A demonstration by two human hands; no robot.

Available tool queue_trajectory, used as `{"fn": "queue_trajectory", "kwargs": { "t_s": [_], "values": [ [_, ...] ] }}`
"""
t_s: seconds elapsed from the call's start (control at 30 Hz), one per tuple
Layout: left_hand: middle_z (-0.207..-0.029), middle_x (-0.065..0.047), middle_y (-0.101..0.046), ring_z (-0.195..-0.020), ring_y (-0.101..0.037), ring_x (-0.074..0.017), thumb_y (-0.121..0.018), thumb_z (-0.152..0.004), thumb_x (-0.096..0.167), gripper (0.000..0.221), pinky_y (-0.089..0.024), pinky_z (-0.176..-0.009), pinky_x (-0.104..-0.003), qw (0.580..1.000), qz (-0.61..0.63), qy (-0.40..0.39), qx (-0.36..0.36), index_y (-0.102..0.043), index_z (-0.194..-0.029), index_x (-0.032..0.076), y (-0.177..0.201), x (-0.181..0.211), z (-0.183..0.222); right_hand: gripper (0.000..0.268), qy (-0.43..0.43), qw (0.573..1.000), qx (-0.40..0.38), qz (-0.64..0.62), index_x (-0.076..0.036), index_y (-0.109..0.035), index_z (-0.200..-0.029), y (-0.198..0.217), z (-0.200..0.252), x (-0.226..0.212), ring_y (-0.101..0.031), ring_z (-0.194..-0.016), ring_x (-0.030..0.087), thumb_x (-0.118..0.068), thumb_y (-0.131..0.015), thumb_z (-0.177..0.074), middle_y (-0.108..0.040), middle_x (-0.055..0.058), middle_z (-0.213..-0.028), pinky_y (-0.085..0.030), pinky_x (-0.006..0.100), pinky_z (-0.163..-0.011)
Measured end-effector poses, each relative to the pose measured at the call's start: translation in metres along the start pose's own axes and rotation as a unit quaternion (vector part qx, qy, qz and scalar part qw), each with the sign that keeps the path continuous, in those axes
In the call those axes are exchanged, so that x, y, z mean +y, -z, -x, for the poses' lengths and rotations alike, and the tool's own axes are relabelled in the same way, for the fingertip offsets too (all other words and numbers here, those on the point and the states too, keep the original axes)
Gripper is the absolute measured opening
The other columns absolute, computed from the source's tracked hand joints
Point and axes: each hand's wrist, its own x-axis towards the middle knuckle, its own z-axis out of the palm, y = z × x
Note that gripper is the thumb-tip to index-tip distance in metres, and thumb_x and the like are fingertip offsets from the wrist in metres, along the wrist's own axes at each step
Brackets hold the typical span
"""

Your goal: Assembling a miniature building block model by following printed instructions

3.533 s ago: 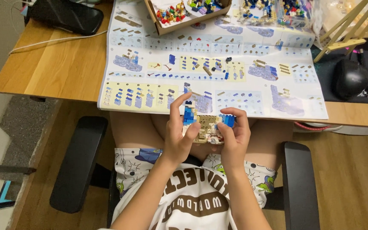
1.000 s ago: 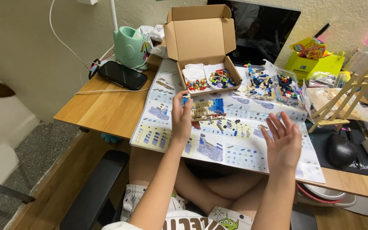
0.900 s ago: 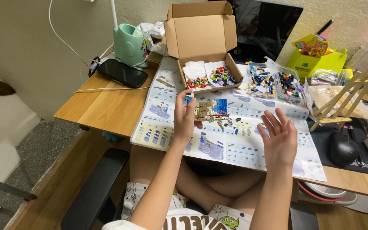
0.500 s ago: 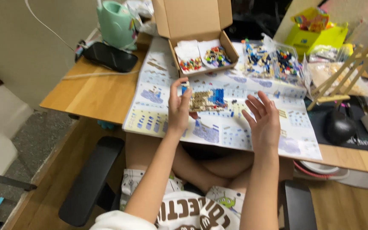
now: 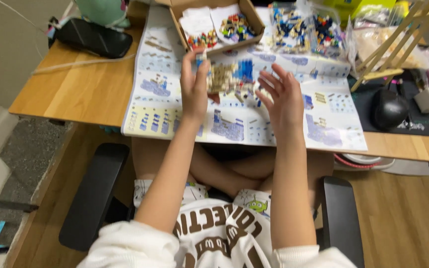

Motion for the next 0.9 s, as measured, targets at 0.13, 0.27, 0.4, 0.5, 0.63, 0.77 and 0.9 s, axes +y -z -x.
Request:
{"fn": "queue_trajectory", "kwargs": {
  "t_s": [0.13,0.27,0.4,0.5,0.63,0.77,0.9],
  "values": [
    [-0.133,-0.007,-0.054,-0.121,-0.054,-0.0223,-0.051,-0.094,0.041,0.042,-0.045,-0.102,-0.036,0.993,-0.035,-0.110,0.008,-0.051,-0.127,0.015,-0.010,0.001,-0.012,0.055,-0.036,0.999,0.017,0.030,-0.011,-0.056,-0.132,-0.016,-0.011,-0.012,-0.065,-0.113,0.021,-0.042,-0.045,-0.089,-0.069,0.005,-0.118,-0.054,0.039,-0.098],
    [-0.127,-0.004,-0.054,-0.117,-0.053,-0.0185,-0.051,-0.098,0.037,0.035,-0.041,-0.105,-0.034,0.987,-0.010,-0.160,-0.010,-0.051,-0.125,0.014,-0.010,0.000,-0.016,0.054,-0.030,0.998,0.022,0.059,-0.016,-0.061,-0.128,-0.022,-0.019,-0.017,-0.065,-0.109,0.016,-0.045,-0.047,-0.086,-0.071,0.001,-0.116,-0.055,0.034,-0.090],
    [-0.132,-0.007,-0.053,-0.129,-0.049,-0.0200,-0.054,-0.099,0.033,0.033,-0.039,-0.112,-0.037,0.987,0.024,-0.158,-0.013,-0.052,-0.126,0.013,-0.009,-0.008,-0.011,0.054,-0.037,0.996,0.026,0.071,-0.019,-0.062,-0.126,-0.019,-0.018,-0.012,-0.064,-0.116,0.017,-0.049,-0.047,-0.083,-0.071,0.000,-0.119,-0.050,0.039,-0.098],
    [-0.126,-0.006,-0.053,-0.116,-0.053,-0.0184,-0.052,-0.096,0.038,0.036,-0.039,-0.102,-0.031,0.991,0.001,-0.133,-0.012,-0.051,-0.125,0.016,-0.010,-0.003,-0.006,0.057,-0.054,0.995,0.037,0.071,-0.019,-0.062,-0.127,-0.020,-0.017,-0.011,-0.063,-0.111,0.015,-0.050,-0.048,-0.081,-0.070,-0.001,-0.117,-0.049,0.035,-0.093],
    [-0.123,-0.007,-0.052,-0.118,-0.050,-0.0195,-0.053,-0.096,0.035,0.035,-0.038,-0.105,-0.035,0.991,0.005,-0.131,-0.011,-0.052,-0.124,0.014,-0.009,-0.011,-0.008,0.056,-0.067,0.995,0.041,0.068,-0.022,-0.065,-0.125,-0.020,-0.017,-0.009,-0.060,-0.110,0.015,-0.051,-0.050,-0.080,-0.068,-0.002,-0.116,-0.050,0.036,-0.092],
    [-0.125,-0.007,-0.052,-0.121,-0.049,-0.0202,-0.053,-0.097,0.035,0.034,-0.038,-0.106,-0.034,0.991,0.014,-0.129,-0.012,-0.053,-0.124,0.015,-0.007,-0.015,-0.009,0.053,-0.073,0.995,0.045,0.059,-0.020,-0.064,-0.125,-0.020,-0.016,-0.009,-0.063,-0.104,0.013,-0.048,-0.048,-0.082,-0.071,-0.002,-0.113,-0.051,0.032,-0.085],
    [-0.123,-0.008,-0.052,-0.120,-0.048,-0.0224,-0.055,-0.095,0.036,0.035,-0.038,-0.105,-0.035,0.991,-0.005,-0.131,-0.001,-0.053,-0.122,0.015,0.003,-0.022,-0.017,0.055,-0.062,0.997,0.031,0.036,-0.015,-0.060,-0.129,-0.013,-0.013,-0.011,-0.068,-0.114,0.020,-0.045,-0.049,-0.084,-0.072,0.003,-0.116,-0.057,0.036,-0.094]
  ]
}}
